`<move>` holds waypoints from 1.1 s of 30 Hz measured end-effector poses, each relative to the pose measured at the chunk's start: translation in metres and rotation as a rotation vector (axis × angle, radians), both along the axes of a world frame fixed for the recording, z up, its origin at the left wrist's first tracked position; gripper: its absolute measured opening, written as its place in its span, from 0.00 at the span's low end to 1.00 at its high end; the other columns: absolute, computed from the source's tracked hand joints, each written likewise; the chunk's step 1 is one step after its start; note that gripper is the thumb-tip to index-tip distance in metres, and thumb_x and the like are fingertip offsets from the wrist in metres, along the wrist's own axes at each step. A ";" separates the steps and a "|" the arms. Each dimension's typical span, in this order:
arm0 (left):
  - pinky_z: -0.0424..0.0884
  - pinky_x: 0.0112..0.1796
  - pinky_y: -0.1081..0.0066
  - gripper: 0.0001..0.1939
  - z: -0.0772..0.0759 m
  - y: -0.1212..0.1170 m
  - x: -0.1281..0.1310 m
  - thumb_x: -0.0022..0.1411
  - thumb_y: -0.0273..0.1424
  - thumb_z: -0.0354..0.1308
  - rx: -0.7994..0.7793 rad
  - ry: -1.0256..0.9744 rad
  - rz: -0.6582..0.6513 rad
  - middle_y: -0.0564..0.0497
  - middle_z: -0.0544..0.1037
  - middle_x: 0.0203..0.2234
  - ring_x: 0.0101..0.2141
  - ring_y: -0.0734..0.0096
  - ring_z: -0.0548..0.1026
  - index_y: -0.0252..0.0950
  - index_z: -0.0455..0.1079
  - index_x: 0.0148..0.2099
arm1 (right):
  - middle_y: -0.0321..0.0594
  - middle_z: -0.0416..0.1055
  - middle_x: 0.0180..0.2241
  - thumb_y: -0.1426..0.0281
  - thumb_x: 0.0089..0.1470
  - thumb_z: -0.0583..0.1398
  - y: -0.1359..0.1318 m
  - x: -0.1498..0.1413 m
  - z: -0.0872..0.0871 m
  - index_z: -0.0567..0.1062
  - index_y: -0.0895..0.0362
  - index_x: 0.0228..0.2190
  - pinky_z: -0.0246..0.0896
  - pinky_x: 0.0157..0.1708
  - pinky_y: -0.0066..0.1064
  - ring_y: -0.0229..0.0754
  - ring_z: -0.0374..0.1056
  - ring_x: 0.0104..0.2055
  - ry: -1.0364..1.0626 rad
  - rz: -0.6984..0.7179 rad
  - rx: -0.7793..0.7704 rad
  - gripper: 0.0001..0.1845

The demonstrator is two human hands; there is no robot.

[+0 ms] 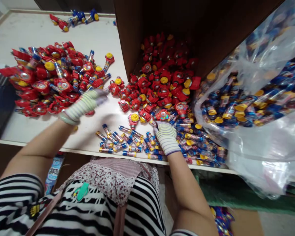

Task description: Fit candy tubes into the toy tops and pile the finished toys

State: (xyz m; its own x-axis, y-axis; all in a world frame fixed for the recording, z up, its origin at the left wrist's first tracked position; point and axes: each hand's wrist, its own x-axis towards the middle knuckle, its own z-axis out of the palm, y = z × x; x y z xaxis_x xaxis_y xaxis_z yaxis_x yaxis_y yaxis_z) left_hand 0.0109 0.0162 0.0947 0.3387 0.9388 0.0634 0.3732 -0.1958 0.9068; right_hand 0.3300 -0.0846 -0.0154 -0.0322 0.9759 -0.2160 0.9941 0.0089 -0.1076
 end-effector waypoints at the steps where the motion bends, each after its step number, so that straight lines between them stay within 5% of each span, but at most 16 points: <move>1: 0.74 0.46 0.59 0.12 -0.023 -0.009 0.021 0.55 0.36 0.68 -0.028 0.065 -0.052 0.51 0.76 0.27 0.34 0.61 0.75 0.35 0.71 0.37 | 0.54 0.75 0.51 0.65 0.61 0.58 0.003 -0.005 -0.001 0.74 0.59 0.54 0.63 0.50 0.42 0.54 0.71 0.51 -0.023 0.005 -0.013 0.22; 5: 0.73 0.42 0.54 0.24 -0.093 -0.022 0.085 0.48 0.43 0.72 -0.048 0.485 -0.186 0.41 0.75 0.35 0.37 0.49 0.76 0.32 0.70 0.39 | 0.56 0.75 0.49 0.63 0.59 0.58 0.006 -0.011 -0.001 0.76 0.61 0.52 0.62 0.51 0.44 0.56 0.70 0.50 -0.019 0.012 -0.021 0.22; 8: 0.73 0.40 0.57 0.24 -0.109 -0.018 0.095 0.46 0.38 0.72 -0.094 0.505 -0.115 0.40 0.74 0.37 0.37 0.50 0.76 0.33 0.67 0.41 | 0.55 0.76 0.49 0.65 0.59 0.57 -0.007 -0.008 0.000 0.74 0.62 0.52 0.63 0.51 0.43 0.55 0.71 0.50 0.199 0.000 0.037 0.22; 12: 0.72 0.34 0.67 0.18 -0.095 -0.030 0.074 0.56 0.40 0.64 -0.341 -0.083 -0.046 0.50 0.73 0.29 0.28 0.67 0.73 0.35 0.63 0.42 | 0.52 0.76 0.50 0.61 0.61 0.54 -0.029 -0.023 -0.001 0.72 0.61 0.54 0.66 0.51 0.41 0.52 0.73 0.50 0.554 0.074 0.110 0.24; 15: 0.72 0.35 0.70 0.18 -0.081 -0.046 0.065 0.60 0.40 0.61 -0.314 -0.475 0.011 0.50 0.74 0.34 0.29 0.73 0.73 0.35 0.63 0.46 | 0.52 0.76 0.51 0.59 0.63 0.52 -0.034 -0.051 0.004 0.72 0.60 0.54 0.66 0.51 0.41 0.52 0.73 0.50 0.609 0.085 0.119 0.24; 25: 0.72 0.47 0.63 0.23 -0.081 -0.062 0.074 0.55 0.37 0.66 -0.040 -0.516 0.329 0.45 0.74 0.45 0.42 0.66 0.75 0.37 0.65 0.51 | 0.53 0.77 0.46 0.57 0.66 0.48 -0.021 -0.093 0.022 0.74 0.58 0.49 0.63 0.40 0.34 0.51 0.72 0.44 0.489 0.076 0.101 0.24; 27: 0.72 0.47 0.63 0.23 -0.078 -0.067 0.074 0.56 0.37 0.66 -0.049 -0.494 0.326 0.45 0.75 0.43 0.41 0.66 0.75 0.37 0.65 0.51 | 0.48 0.76 0.36 0.52 0.64 0.48 -0.023 -0.096 0.021 0.74 0.57 0.42 0.61 0.35 0.33 0.47 0.71 0.35 0.699 -0.015 0.033 0.25; 30: 0.73 0.45 0.64 0.24 -0.072 -0.071 0.070 0.55 0.37 0.67 -0.049 -0.453 0.284 0.45 0.75 0.42 0.41 0.65 0.75 0.36 0.66 0.52 | 0.34 0.63 0.20 0.42 0.61 0.45 -0.028 -0.102 0.018 0.72 0.55 0.35 0.54 0.23 0.29 0.38 0.57 0.20 1.234 -0.128 -0.238 0.32; 33: 0.73 0.46 0.63 0.27 -0.070 -0.069 0.064 0.53 0.37 0.69 -0.017 -0.406 0.230 0.45 0.75 0.43 0.42 0.63 0.75 0.36 0.66 0.53 | 0.31 0.61 0.19 0.38 0.59 0.43 -0.028 -0.104 0.018 0.72 0.55 0.37 0.52 0.20 0.28 0.37 0.54 0.18 1.408 -0.171 -0.417 0.36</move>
